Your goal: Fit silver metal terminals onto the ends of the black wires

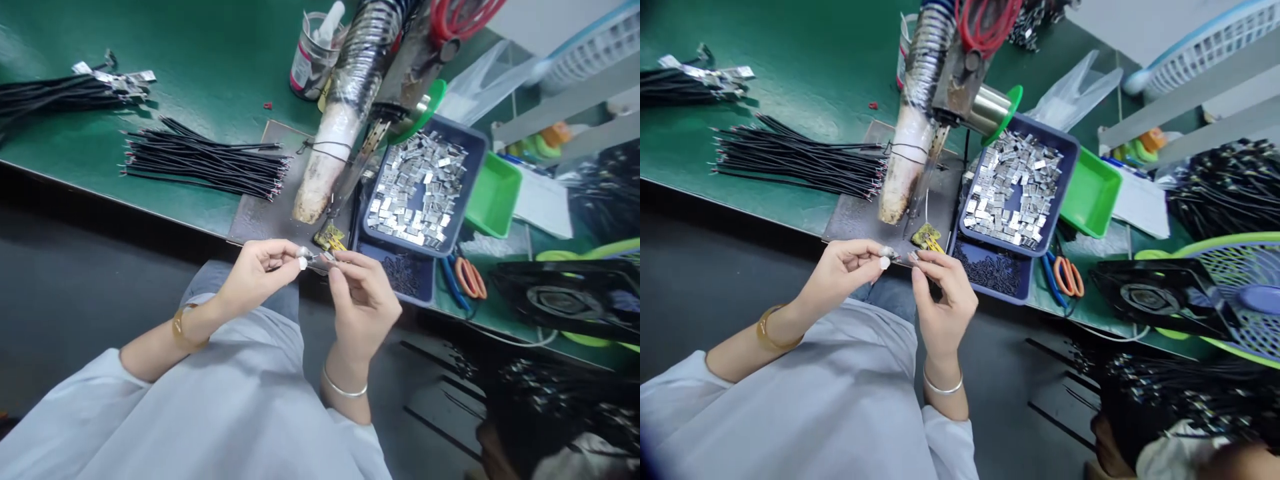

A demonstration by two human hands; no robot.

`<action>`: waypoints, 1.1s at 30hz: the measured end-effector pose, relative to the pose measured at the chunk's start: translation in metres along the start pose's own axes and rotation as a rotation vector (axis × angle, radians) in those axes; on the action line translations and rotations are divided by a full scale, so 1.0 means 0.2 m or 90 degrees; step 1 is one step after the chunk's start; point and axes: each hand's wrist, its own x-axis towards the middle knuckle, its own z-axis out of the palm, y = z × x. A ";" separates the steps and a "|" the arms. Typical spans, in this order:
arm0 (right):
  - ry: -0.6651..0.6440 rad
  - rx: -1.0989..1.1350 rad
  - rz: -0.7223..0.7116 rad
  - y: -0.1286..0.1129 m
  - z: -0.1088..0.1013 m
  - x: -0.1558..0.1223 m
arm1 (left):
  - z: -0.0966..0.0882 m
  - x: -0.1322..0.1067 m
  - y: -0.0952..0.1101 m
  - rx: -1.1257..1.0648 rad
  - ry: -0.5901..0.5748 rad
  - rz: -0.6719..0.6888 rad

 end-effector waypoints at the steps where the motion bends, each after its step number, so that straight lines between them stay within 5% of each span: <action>1: -0.014 0.013 0.017 0.01 0.00 0.00 | 0.01 0.00 -0.01 -0.006 -0.004 -0.002; 10: -0.066 0.079 0.039 0.01 0.01 0.03 | 0.05 0.00 -0.03 0.034 -0.048 -0.015; 17: 0.057 -0.159 -0.206 0.04 0.07 -0.04 | 0.05 0.00 -0.03 -0.016 -0.034 -0.023; 22: 0.082 -0.069 -0.146 0.05 0.05 -0.04 | 0.05 0.01 -0.03 -0.026 0.014 -0.033; 25: 0.111 -0.076 -0.187 0.04 0.04 -0.03 | 0.05 0.02 -0.03 -0.022 0.038 -0.033; 28: 0.091 -0.067 -0.199 0.03 0.04 -0.02 | 0.05 0.03 -0.02 -0.014 0.011 -0.030; 33: 0.059 0.040 -0.068 0.05 0.07 -0.02 | 0.04 0.04 -0.01 0.004 -0.037 -0.029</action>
